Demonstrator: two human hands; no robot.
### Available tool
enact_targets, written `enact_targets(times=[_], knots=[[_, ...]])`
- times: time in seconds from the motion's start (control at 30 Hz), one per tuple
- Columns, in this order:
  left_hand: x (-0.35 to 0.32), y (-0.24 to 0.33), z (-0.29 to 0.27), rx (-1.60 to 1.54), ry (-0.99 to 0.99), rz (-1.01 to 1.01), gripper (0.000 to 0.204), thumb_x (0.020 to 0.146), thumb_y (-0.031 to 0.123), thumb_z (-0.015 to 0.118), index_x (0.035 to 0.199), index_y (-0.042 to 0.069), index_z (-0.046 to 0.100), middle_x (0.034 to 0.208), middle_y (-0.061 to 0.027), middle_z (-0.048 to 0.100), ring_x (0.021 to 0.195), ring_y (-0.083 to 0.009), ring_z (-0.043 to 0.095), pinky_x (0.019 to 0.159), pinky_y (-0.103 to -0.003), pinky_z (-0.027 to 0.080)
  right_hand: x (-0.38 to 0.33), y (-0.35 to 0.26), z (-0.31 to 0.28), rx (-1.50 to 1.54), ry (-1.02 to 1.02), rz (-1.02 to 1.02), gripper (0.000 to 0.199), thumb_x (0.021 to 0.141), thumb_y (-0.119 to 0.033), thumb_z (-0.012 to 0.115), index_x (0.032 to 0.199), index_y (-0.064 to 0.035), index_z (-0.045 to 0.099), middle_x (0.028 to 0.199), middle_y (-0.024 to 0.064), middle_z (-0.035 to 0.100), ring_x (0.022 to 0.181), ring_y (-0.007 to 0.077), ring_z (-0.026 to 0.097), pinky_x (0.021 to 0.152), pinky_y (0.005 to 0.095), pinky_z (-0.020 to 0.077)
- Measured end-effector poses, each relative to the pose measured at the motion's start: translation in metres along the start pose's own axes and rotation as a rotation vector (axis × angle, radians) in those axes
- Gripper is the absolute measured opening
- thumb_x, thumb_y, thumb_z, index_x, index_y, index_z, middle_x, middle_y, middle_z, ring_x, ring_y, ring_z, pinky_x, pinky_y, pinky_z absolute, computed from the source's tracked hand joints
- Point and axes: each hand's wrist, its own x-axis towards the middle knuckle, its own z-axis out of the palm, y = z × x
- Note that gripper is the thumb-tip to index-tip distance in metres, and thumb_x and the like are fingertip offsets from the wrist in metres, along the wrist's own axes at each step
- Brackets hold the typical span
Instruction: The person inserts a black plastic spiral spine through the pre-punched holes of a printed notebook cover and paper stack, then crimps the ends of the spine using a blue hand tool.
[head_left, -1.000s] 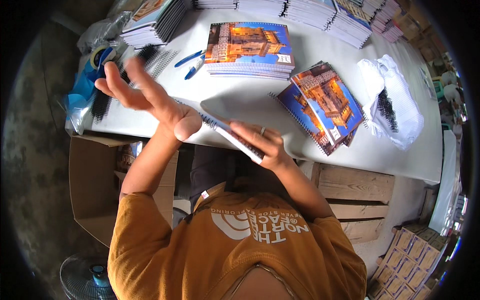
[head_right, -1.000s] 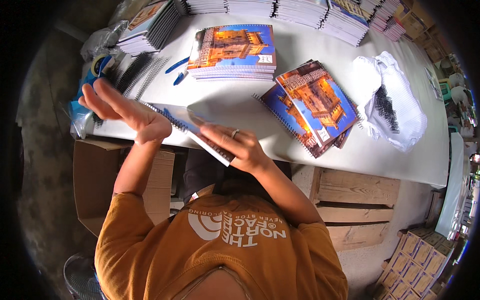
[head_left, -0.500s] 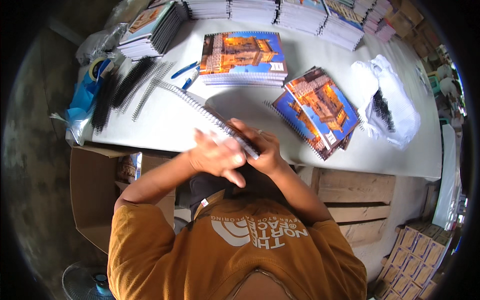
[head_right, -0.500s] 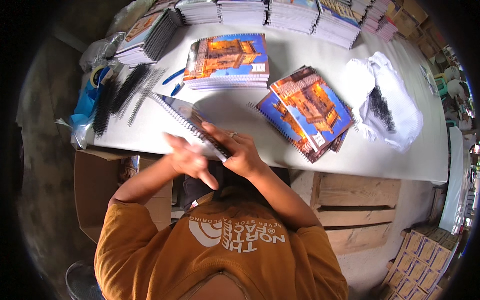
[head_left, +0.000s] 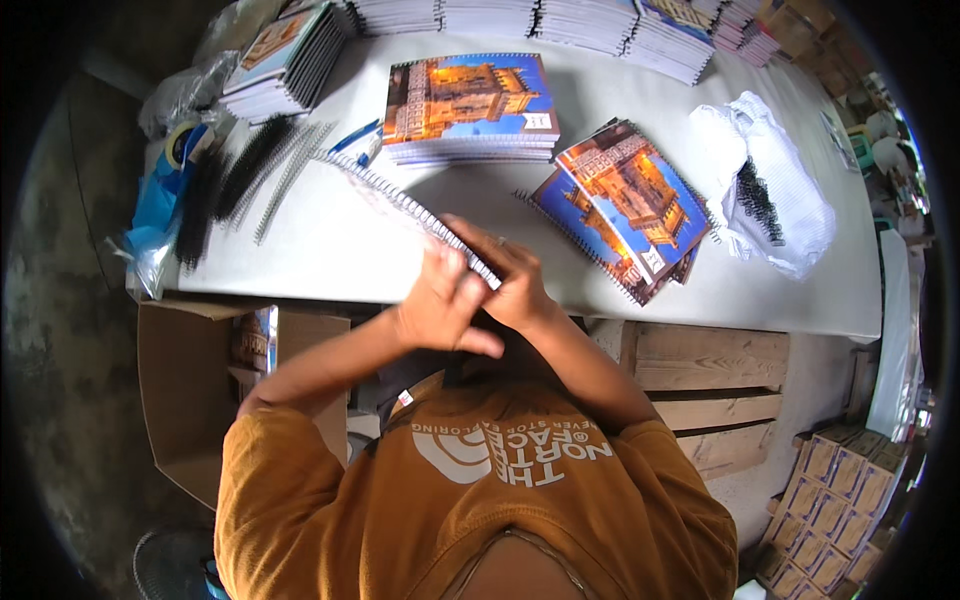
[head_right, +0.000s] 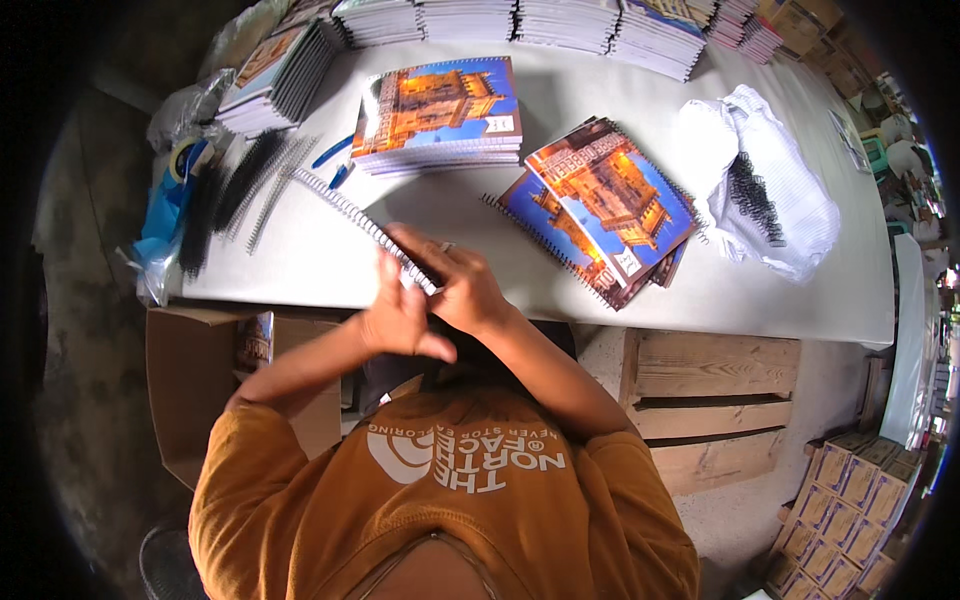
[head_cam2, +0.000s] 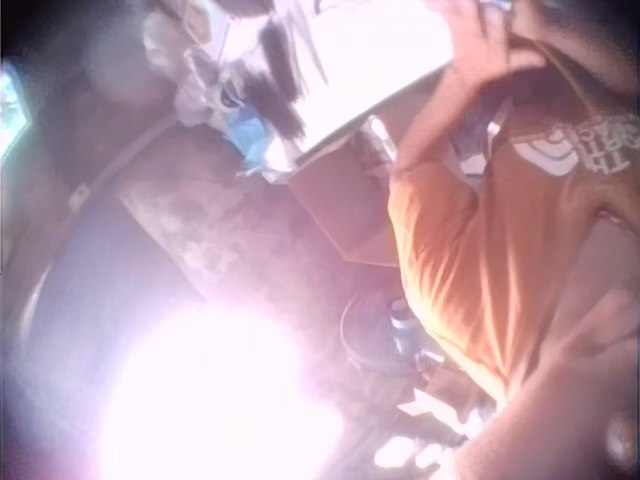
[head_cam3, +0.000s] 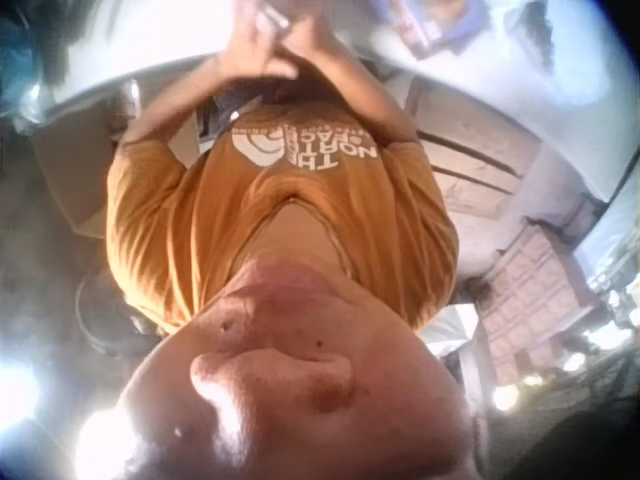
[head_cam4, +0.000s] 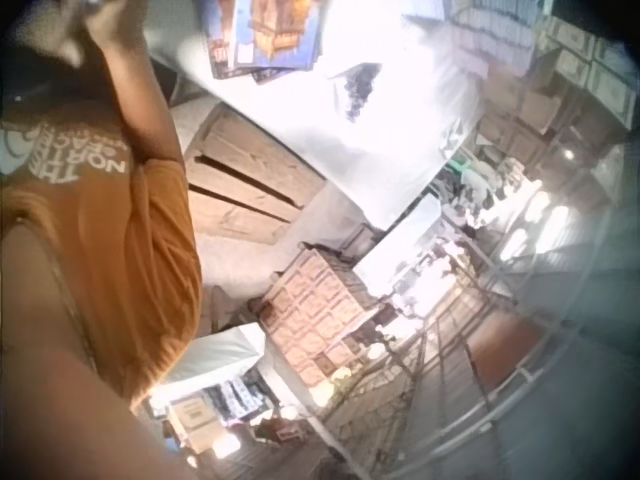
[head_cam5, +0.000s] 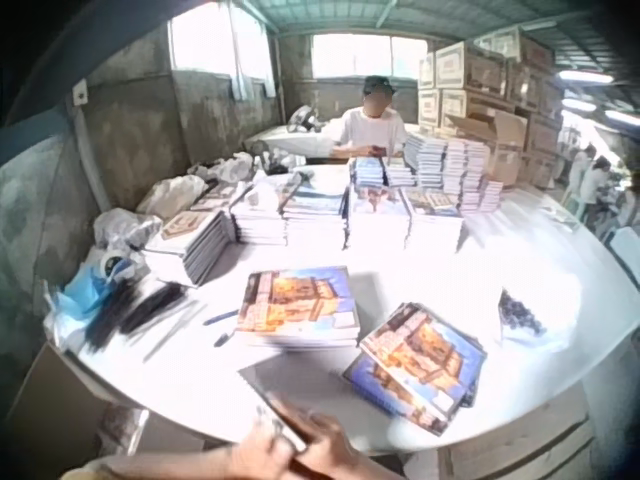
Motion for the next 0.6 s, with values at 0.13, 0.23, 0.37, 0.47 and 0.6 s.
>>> enact_targets(times=[0.13, 0.23, 0.37, 0.47, 0.6], knots=[[0.056, 0.026, -0.042, -0.091, -0.001, -0.403, 0.098, 0.082, 0.059, 0.047, 0.138, -0.009, 0.003, 0.141, -0.0349, 0.000, 0.131, -0.0510, 0.002, 0.103, -0.060, 0.004, 0.018, -0.017, -0.001, 0.206, -0.098, -0.232, 0.071, 0.075, -0.018, 0.067, 0.135, -0.0037, 0.033, 0.145, 0.0187, 0.021, 0.133, 0.0363, 0.020, 0.108, 0.0491, 0.0195], [0.110, 0.045, -0.104, -0.415, -0.097, -0.642, 0.059, 0.089, 0.022, 0.050, 0.131, -0.012, 0.026, 0.129, -0.0327, 0.034, 0.121, -0.0402, 0.038, 0.098, -0.042, 0.032, 0.032, -0.053, -0.006, 0.069, -0.063, -0.228, 0.081, 0.073, -0.034, 0.067, 0.138, -0.0042, 0.027, 0.140, 0.0184, 0.027, 0.134, 0.0360, 0.016, 0.107, 0.0544, 0.0056], [0.118, 0.028, -0.122, -0.515, 0.158, -1.083, 0.024, 0.086, 0.014, 0.059, 0.101, -0.004, 0.063, 0.091, -0.0123, 0.066, 0.086, -0.0139, 0.060, 0.078, -0.026, 0.047, 0.070, -0.088, -0.057, -0.199, -0.235, 0.062, 0.043, 0.086, -0.035, 0.054, 0.110, 0.0000, 0.057, 0.093, 0.0170, 0.061, 0.087, 0.0282, 0.059, 0.078, 0.0382, 0.0426], [0.109, 0.006, -0.104, -0.871, 0.224, -1.304, 0.019, 0.081, 0.009, 0.065, 0.095, -0.002, 0.065, 0.082, -0.0058, 0.065, 0.072, -0.0075, 0.056, 0.069, -0.020, 0.044, 0.069, -0.071, -0.056, -0.005, -0.357, 0.400, 0.018, 0.085, -0.012, 0.058, 0.093, 0.0042, 0.061, 0.078, 0.0178, 0.063, 0.067, 0.0185, 0.062, 0.063, 0.0294, 0.0473], [0.114, -0.014, -0.097, -1.249, 0.087, -1.163, 0.015, 0.078, 0.002, 0.065, 0.093, 0.000, 0.063, 0.085, -0.0027, 0.063, 0.074, -0.0060, 0.055, 0.066, -0.019, 0.043, 0.055, -0.070, -0.052, 0.238, -0.062, 0.526, 0.011, 0.076, 0.001, 0.067, 0.083, 0.0012, 0.058, 0.074, 0.0038, 0.063, 0.071, 0.0043, 0.056, 0.063, 0.0219, 0.0469]])
